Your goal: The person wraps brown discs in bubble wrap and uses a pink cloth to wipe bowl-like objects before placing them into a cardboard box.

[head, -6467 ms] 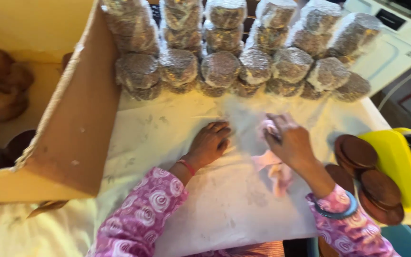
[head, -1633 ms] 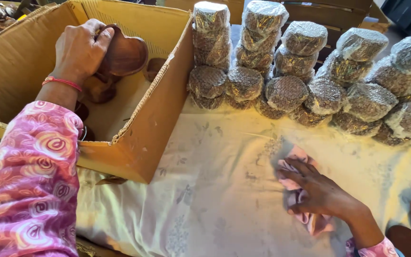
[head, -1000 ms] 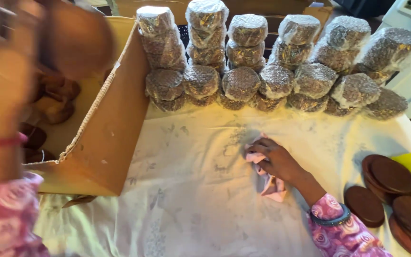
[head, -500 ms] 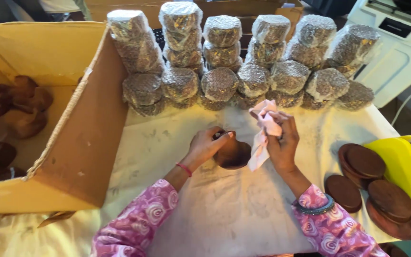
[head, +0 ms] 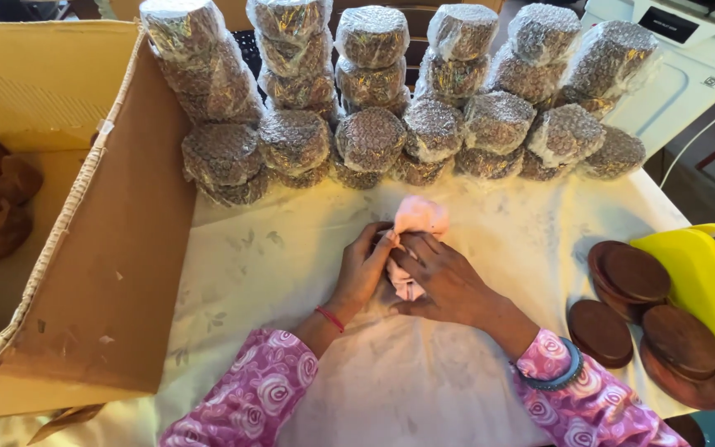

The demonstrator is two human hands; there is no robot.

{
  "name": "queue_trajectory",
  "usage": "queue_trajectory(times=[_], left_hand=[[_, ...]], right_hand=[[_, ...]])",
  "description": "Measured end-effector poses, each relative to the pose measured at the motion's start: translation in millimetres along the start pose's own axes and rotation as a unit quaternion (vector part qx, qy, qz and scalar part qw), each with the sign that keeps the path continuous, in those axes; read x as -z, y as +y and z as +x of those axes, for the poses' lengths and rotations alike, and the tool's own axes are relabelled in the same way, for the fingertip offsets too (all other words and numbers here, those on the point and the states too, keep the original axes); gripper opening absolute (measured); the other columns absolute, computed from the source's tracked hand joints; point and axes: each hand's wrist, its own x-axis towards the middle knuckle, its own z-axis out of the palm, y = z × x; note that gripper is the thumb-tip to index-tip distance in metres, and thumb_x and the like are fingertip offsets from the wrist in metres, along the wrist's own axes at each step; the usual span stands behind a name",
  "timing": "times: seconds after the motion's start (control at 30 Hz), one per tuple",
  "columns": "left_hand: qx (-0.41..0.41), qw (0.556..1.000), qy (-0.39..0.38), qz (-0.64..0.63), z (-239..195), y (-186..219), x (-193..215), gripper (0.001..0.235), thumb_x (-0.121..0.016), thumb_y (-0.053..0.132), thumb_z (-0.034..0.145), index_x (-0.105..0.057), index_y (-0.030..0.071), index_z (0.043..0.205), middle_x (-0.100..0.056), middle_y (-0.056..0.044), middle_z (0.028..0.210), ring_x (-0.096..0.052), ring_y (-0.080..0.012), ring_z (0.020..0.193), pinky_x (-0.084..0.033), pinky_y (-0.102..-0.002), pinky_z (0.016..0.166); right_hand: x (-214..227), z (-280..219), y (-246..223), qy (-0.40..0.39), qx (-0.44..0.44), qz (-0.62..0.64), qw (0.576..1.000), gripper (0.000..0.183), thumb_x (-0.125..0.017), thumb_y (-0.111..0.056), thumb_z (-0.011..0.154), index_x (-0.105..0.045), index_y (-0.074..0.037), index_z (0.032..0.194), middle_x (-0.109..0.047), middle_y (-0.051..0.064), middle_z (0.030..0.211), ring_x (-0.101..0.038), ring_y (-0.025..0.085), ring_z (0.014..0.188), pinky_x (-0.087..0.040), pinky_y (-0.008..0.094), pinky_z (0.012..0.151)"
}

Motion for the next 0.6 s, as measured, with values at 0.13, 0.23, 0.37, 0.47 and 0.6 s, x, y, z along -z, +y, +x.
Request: queue_trajectory(times=[0.13,0.23,0.37,0.47,0.6], left_hand=[[0.067,0.998,0.001,-0.019,0,-8,-1,0.036,-0.059,0.029,0.103,-0.066,0.003,0.126,-0.071,-0.009,0.099,-0.063,-0.0147,0.09,-0.054,-0.031,0.079],[0.055,0.992,-0.043,-0.104,0,-12,-6,0.047,-0.056,0.034,0.105,-0.056,0.005,0.142,-0.063,-0.011,0.131,-0.057,-0.0156,0.119,-0.048,-0.03,0.1],[0.004,0.993,-0.114,-0.001,-7,4,-10,0.074,-0.062,0.039,0.1,-0.032,0.008,0.161,-0.036,-0.013,0.153,-0.043,-0.0232,0.14,-0.04,-0.035,0.116],[-0.132,0.975,-0.144,0.108,-8,7,-9,0.103,-0.074,0.04,0.094,-0.008,0.005,0.165,-0.024,-0.018,0.16,-0.023,-0.03,0.152,-0.027,-0.043,0.123],[-0.041,0.982,-0.167,-0.075,-4,4,-2,0.105,-0.072,0.044,0.094,-0.005,0.007,0.166,-0.034,-0.015,0.159,-0.033,-0.0249,0.149,-0.03,-0.039,0.122]], right_hand=[[-27,-11,14,-0.04,-0.051,-0.025,0.998,0.057,-0.081,-0.033,0.081,-0.059,-0.003,0.124,-0.06,0.015,0.115,-0.06,0.033,0.111,-0.053,0.044,0.085],[-40,-20,20,0.142,-0.165,0.18,0.959,0.039,-0.065,-0.015,0.084,-0.063,-0.003,0.121,-0.065,0.012,0.107,-0.066,0.026,0.101,-0.056,0.04,0.085],[-83,-36,52,0.262,-0.408,0.578,0.656,0.038,-0.058,-0.031,0.116,-0.063,0.005,0.126,-0.048,0.012,0.093,-0.044,0.029,0.08,-0.039,0.047,0.065],[-45,-13,18,0.262,-0.278,0.755,0.533,0.041,-0.044,-0.034,0.109,-0.06,-0.002,0.13,-0.068,0.01,0.124,-0.065,0.021,0.114,-0.052,0.035,0.101],[-27,-5,1,0.223,-0.284,0.739,0.569,0.044,-0.045,-0.025,0.103,-0.055,-0.002,0.139,-0.064,0.012,0.135,-0.063,0.022,0.121,-0.049,0.035,0.106]])
